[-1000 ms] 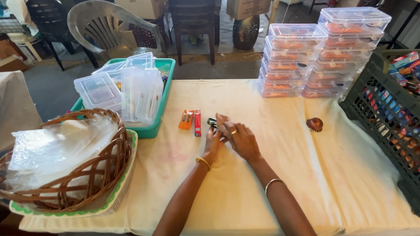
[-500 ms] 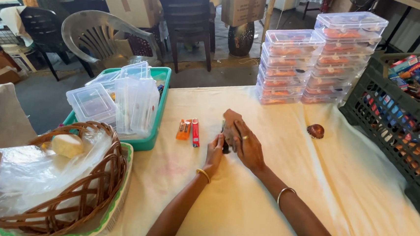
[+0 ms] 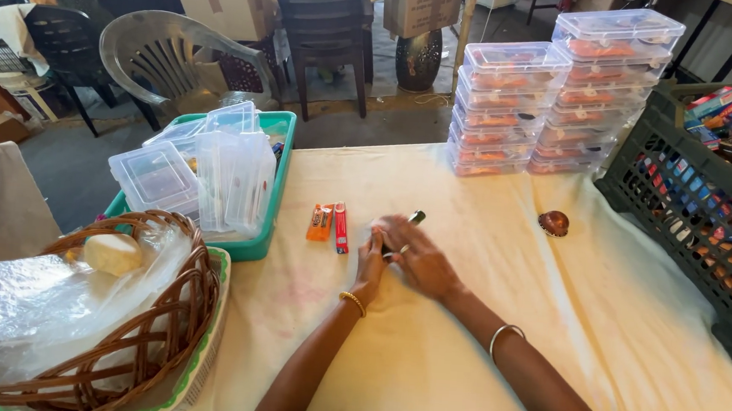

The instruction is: The person cleans a small round object with a cloth on a table. They then wipe the table surface with the same cloth. Finally, they pick up a plastic bag from a basket and place it on the table.

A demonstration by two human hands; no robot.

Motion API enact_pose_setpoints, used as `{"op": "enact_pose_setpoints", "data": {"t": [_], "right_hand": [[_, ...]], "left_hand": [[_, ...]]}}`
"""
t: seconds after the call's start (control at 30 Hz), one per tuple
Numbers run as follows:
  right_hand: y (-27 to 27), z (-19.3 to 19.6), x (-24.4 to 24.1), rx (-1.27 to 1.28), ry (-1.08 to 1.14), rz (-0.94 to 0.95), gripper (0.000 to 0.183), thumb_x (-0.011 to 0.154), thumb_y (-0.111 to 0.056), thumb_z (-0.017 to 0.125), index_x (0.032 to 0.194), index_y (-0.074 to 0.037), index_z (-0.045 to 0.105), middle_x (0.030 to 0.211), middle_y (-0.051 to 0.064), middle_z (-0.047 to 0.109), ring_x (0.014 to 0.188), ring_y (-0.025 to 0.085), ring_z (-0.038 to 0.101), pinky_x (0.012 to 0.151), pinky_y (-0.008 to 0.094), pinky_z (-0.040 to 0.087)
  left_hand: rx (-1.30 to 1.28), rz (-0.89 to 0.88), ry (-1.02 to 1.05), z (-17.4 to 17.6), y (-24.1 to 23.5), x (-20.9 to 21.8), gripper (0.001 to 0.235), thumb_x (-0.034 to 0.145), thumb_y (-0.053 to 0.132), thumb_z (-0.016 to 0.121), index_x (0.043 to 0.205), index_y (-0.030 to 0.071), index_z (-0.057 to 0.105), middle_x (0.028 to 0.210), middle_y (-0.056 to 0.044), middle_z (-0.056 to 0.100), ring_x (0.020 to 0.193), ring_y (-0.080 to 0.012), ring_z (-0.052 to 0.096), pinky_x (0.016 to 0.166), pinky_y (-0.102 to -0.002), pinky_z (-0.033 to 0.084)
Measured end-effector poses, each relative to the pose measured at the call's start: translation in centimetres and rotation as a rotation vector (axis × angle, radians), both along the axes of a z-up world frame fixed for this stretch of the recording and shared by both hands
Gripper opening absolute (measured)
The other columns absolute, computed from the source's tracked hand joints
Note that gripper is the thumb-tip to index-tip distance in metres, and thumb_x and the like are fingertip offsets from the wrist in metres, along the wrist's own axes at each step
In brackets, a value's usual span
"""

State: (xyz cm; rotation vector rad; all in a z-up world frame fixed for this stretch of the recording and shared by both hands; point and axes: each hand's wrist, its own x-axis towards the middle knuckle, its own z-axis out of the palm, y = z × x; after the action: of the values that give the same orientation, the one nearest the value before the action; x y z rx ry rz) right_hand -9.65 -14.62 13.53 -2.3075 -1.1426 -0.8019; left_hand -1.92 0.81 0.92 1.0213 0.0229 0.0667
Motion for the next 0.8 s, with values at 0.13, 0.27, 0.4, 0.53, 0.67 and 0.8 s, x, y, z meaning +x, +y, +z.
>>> {"op": "enact_pose_setpoints", "data": {"t": [0.13, 0.27, 0.4, 0.53, 0.67, 0.8], "right_hand": [[-0.5, -1.2, 1.6, -0.011, -0.119, -0.004, 0.05, 0.099, -0.014, 0.052, 0.148, -0.002, 0.051, 0.155, 0.019, 0.05, 0.145, 0.033, 0.048, 0.118, 0.042, 0.043], [-3.3, -2.5, 3.6, 0.015, 0.035, -0.242, 0.042, 0.099, -0.012, 0.054, 0.14, -0.006, 0.059, 0.148, 0.017, 0.054, 0.144, 0.034, 0.048, 0.109, 0.04, 0.048], [-2.6, -2.4, 2.7, 0.035, 0.06, -0.195, 0.041, 0.1, -0.011, 0.056, 0.141, -0.004, 0.059, 0.146, 0.02, 0.055, 0.141, 0.035, 0.049, 0.11, 0.043, 0.047], [-0.9, -0.9, 1.0, 0.024, 0.015, -0.045, 0.047, 0.096, -0.01, 0.053, 0.141, 0.001, 0.054, 0.151, 0.023, 0.053, 0.141, 0.036, 0.05, 0.109, 0.042, 0.047], [-3.6, -3.9, 4.4, -0.06, 0.038, -0.187, 0.039, 0.098, -0.013, 0.056, 0.135, -0.002, 0.059, 0.145, 0.02, 0.057, 0.137, 0.034, 0.054, 0.109, 0.042, 0.048], [-4.2, -3.2, 4.6, -0.089, 0.023, -0.43, 0.039, 0.098, -0.017, 0.057, 0.135, -0.008, 0.059, 0.141, 0.024, 0.057, 0.131, 0.036, 0.055, 0.109, 0.044, 0.048]], "left_hand": [[0.1, -0.009, -0.055, -0.3, 0.1, -0.4, 0.057, 0.113, 0.049, 0.049, 0.118, -0.006, 0.063, 0.081, -0.004, 0.062, 0.069, -0.0108, 0.06, 0.059, -0.026, 0.055], [0.315, 0.028, -0.14, 3.3, -0.9, -2.7, 0.043, 0.104, 0.036, 0.056, 0.127, 0.0, 0.066, 0.09, -0.002, 0.069, 0.075, -0.0095, 0.062, 0.063, -0.026, 0.055], [0.298, 0.054, -0.188, 2.7, -1.1, -2.2, 0.04, 0.105, 0.029, 0.054, 0.136, 0.004, 0.055, 0.099, -0.003, 0.064, 0.083, -0.007, 0.064, 0.073, -0.028, 0.063], [0.258, 0.07, -0.158, 3.4, -1.0, -2.7, 0.038, 0.109, 0.029, 0.05, 0.135, 0.003, 0.058, 0.102, -0.007, 0.065, 0.08, -0.0102, 0.065, 0.074, -0.028, 0.064], [0.742, 0.096, -0.206, 6.2, -0.4, -4.7, 0.032, 0.103, 0.019, 0.059, 0.132, 0.007, 0.063, 0.106, -0.011, 0.071, 0.083, -0.0153, 0.072, 0.071, -0.03, 0.063], [0.913, 0.137, -0.468, 6.8, 0.1, -5.3, 0.043, 0.09, 0.001, 0.071, 0.131, 0.003, 0.06, 0.111, -0.018, 0.072, 0.092, -0.0202, 0.073, 0.073, -0.031, 0.064]]}}
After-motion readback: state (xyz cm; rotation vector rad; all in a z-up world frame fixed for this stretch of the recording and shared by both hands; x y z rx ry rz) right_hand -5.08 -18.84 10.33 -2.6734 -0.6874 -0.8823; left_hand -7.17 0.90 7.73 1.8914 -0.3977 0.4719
